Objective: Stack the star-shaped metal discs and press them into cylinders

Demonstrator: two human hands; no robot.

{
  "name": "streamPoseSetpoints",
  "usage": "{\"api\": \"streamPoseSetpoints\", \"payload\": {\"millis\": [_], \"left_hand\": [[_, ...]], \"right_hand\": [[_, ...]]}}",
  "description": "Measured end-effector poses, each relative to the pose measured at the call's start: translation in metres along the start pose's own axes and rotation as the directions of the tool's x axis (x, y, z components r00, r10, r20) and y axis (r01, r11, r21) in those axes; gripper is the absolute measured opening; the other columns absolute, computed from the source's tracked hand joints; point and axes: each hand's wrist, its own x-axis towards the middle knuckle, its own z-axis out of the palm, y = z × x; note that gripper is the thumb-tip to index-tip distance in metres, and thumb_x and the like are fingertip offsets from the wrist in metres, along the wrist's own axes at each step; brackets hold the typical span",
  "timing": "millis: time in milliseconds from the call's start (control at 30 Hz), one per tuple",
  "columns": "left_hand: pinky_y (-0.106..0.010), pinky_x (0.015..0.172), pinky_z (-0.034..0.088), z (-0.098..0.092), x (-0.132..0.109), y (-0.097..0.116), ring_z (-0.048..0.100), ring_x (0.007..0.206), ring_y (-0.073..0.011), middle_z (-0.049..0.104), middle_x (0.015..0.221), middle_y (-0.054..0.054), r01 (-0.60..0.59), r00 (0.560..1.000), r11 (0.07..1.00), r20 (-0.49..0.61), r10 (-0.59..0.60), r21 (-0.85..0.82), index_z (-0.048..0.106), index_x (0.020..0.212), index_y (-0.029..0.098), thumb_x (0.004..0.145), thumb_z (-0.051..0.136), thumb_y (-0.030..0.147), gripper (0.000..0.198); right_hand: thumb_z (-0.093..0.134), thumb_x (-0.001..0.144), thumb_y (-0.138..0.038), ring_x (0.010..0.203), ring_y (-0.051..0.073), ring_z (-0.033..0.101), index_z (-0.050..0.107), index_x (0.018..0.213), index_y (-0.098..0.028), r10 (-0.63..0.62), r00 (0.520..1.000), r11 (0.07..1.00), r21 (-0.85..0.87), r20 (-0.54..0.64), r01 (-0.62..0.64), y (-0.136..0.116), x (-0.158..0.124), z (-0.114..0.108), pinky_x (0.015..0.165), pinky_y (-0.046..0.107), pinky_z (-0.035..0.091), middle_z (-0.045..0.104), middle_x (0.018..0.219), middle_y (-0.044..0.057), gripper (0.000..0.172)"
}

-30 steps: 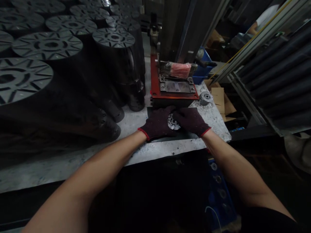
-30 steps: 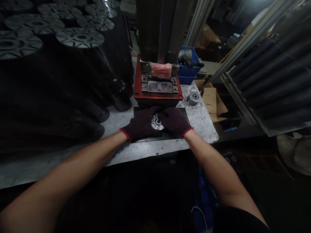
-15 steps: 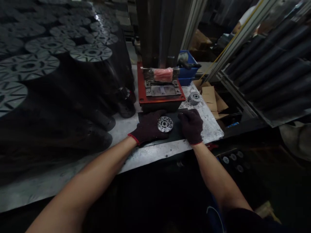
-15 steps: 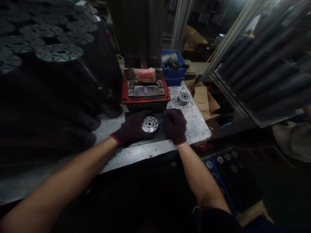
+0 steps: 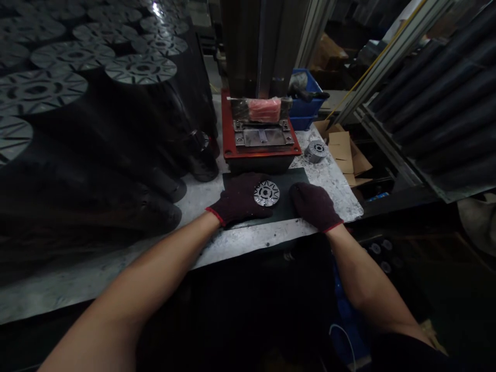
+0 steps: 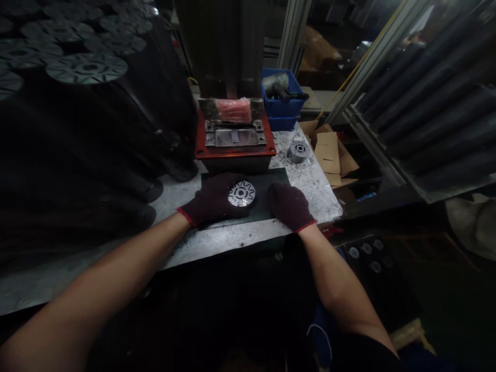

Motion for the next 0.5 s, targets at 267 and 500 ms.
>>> {"api": "streamPoseSetpoints", "payload": {"millis": [267, 500], "left_hand": [[-0.048, 0.112, 0.06, -0.001, 0.002, 0.006, 0.076, 0.124, -0.0365, 0.079, 0.137, -0.009, -0.008, 1.0, 0.999, -0.011, 0.009, 0.054, 0.076, 0.143, 0.024, 0.069, 0.102, 0.052, 0.084], [-0.048, 0.108, 0.062, 0.003, 0.004, 0.002, 0.078, 0.12, -0.0384, 0.081, 0.133, -0.011, -0.059, 0.998, 0.997, -0.034, 0.06, 0.05, 0.079, 0.139, 0.024, 0.069, 0.098, 0.054, 0.079]], "right_hand": [[0.059, 0.1, -0.036, 0.08, 0.022, 0.069, 0.081, 0.089, -0.019, -0.014, 0.988, 0.817, 0.569, -0.151, 0.098, -0.02, 0.017, 0.009, 0.078, 0.034, 0.053, 0.079, 0.084, 0.006, 0.03], [0.052, 0.109, -0.043, 0.092, 0.026, 0.078, 0.078, 0.09, -0.021, 0.03, 0.967, 0.829, 0.546, -0.253, 0.117, -0.04, 0.01, 0.022, 0.087, 0.035, 0.057, 0.084, 0.096, 0.011, 0.039]]}}
